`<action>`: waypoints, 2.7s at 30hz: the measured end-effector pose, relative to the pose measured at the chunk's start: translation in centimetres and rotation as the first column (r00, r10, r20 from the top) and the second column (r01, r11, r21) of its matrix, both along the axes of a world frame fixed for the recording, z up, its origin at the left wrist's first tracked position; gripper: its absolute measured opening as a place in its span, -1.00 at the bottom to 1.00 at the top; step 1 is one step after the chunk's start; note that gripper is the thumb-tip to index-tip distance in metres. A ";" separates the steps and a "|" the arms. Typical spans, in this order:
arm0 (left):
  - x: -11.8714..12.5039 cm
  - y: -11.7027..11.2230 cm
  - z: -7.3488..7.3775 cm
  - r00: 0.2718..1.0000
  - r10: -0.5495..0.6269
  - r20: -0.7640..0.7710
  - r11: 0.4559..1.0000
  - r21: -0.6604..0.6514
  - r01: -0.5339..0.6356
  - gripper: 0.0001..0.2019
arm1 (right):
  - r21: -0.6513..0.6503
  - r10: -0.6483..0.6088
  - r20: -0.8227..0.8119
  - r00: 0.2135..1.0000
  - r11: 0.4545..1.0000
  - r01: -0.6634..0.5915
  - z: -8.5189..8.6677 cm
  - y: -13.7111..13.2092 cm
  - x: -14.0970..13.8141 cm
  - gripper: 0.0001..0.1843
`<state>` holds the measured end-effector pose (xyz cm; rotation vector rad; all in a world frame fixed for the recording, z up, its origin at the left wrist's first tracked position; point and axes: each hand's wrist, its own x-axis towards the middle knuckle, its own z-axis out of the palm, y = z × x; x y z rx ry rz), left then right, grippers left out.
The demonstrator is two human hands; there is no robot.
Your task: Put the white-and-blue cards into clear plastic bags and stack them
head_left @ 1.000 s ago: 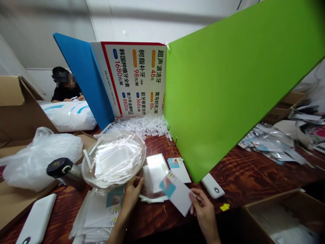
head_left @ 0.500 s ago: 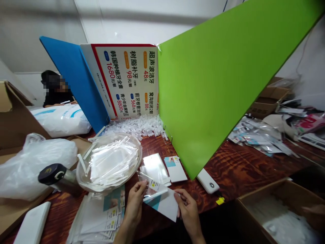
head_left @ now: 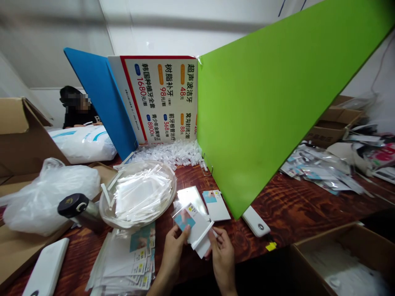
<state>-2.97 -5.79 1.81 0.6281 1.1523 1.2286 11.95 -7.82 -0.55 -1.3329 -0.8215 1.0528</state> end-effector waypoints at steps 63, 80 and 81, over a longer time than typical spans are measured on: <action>-4.0 2.1 -0.5 0.987 0.027 -0.158 0.998 -0.056 -0.036 -0.62 | -0.059 0.153 0.133 0.979 0.987 -0.146 -0.1 -0.9 8.5 -0.59; -1.8 1.6 0.4 0.925 0.291 0.246 0.940 -0.255 -0.228 -0.72 | -0.076 0.448 0.284 0.848 0.892 -0.446 1.1 -0.1 5.4 -0.62; -1.8 1.6 0.5 0.924 0.287 0.253 0.941 -0.255 -0.223 -0.72 | -0.100 0.485 0.307 0.819 0.872 -0.479 1.2 -0.2 5.5 -0.63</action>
